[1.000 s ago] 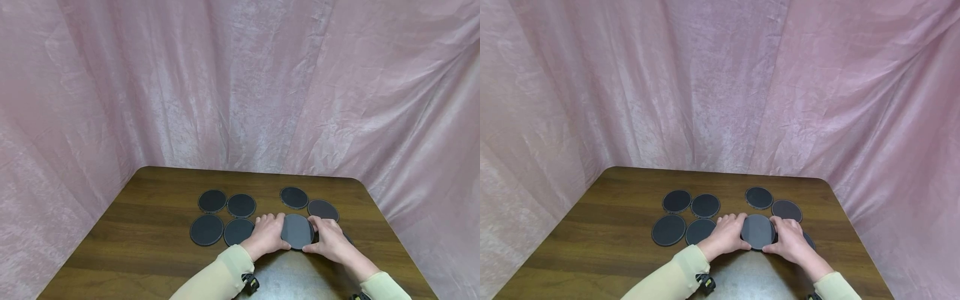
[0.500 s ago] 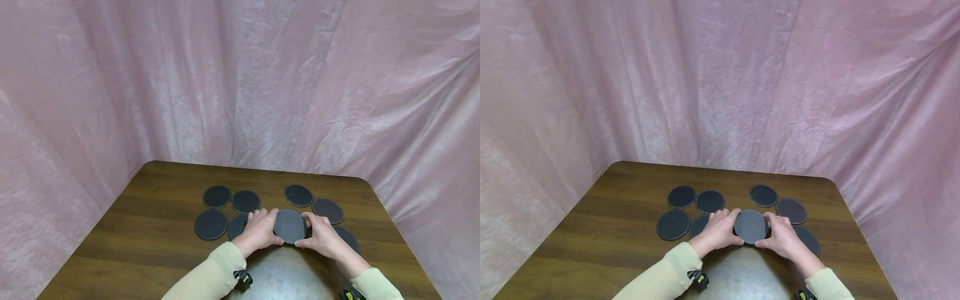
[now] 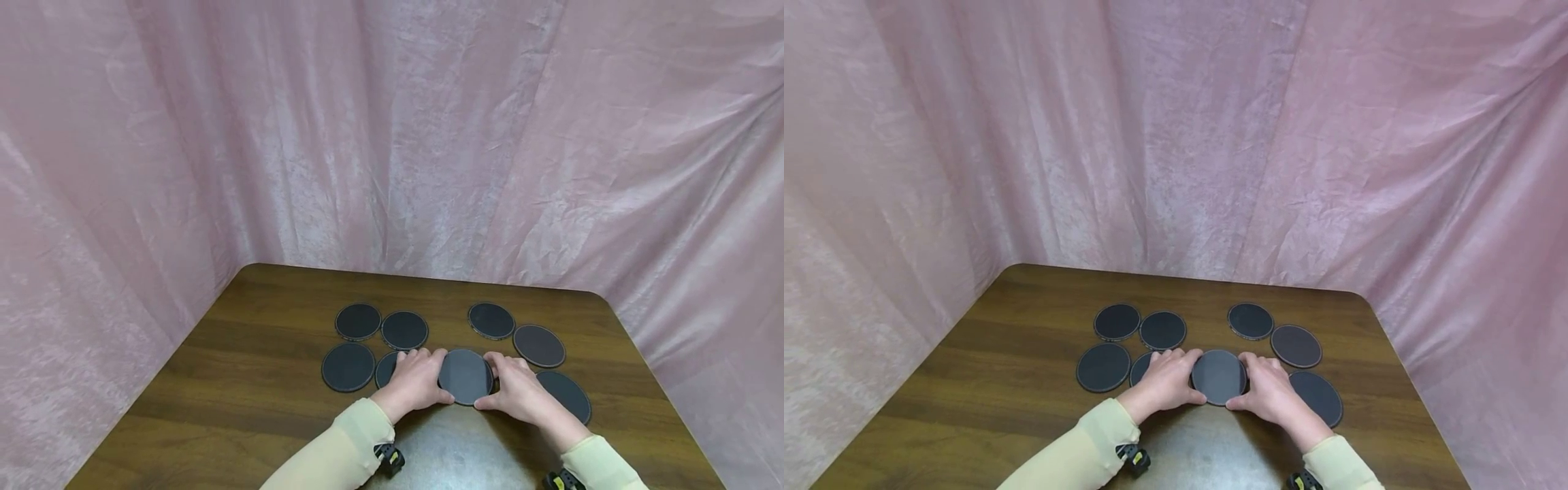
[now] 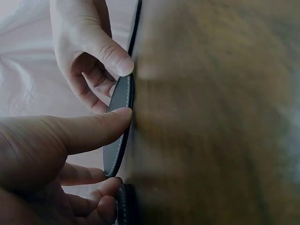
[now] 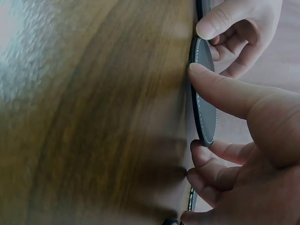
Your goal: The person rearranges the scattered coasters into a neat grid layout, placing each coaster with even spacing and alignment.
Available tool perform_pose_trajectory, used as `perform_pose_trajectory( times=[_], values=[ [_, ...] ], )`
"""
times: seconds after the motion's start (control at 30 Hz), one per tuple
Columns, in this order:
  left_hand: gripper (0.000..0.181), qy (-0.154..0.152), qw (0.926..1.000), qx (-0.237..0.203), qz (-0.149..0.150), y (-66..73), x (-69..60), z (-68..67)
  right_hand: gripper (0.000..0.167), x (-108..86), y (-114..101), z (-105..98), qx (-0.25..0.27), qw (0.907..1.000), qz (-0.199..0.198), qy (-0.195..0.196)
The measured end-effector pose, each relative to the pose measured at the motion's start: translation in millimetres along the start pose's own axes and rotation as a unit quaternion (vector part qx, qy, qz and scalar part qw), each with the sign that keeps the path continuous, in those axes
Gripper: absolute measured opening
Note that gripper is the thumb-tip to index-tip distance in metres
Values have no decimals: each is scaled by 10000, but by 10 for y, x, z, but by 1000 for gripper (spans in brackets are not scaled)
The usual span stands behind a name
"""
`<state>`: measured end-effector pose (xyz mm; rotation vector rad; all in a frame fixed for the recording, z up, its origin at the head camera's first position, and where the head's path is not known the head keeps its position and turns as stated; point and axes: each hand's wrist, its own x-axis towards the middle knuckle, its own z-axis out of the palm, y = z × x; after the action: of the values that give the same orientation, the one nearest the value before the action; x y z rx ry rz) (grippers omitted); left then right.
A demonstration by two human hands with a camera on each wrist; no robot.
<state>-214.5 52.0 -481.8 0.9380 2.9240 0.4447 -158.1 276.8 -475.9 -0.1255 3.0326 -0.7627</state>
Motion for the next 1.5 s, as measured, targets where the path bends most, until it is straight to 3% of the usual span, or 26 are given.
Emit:
perform_pose_trajectory(
  times=[0.17,0.5,0.73,1.03,1.5],
  values=[
    [82,-8,9998,169,48,-1,-21,11,91,3,-18,-14,-205,9998,-66,-22],
    [84,-77,9999,52,-91,-105,-32,-45,85,8,-57,-69,-408,9986,-193,-269],
    [81,-134,9999,62,-20,-148,-37,-77,81,32,-142,-96,-706,9961,-346,-398],
    [82,-315,9992,158,168,-153,-53,-91,79,14,-183,-81,-650,9960,-311,-529],
    [83,-264,9994,103,174,-157,-37,-42,80,13,-161,-62,-666,9959,-360,-495]
  ],
)
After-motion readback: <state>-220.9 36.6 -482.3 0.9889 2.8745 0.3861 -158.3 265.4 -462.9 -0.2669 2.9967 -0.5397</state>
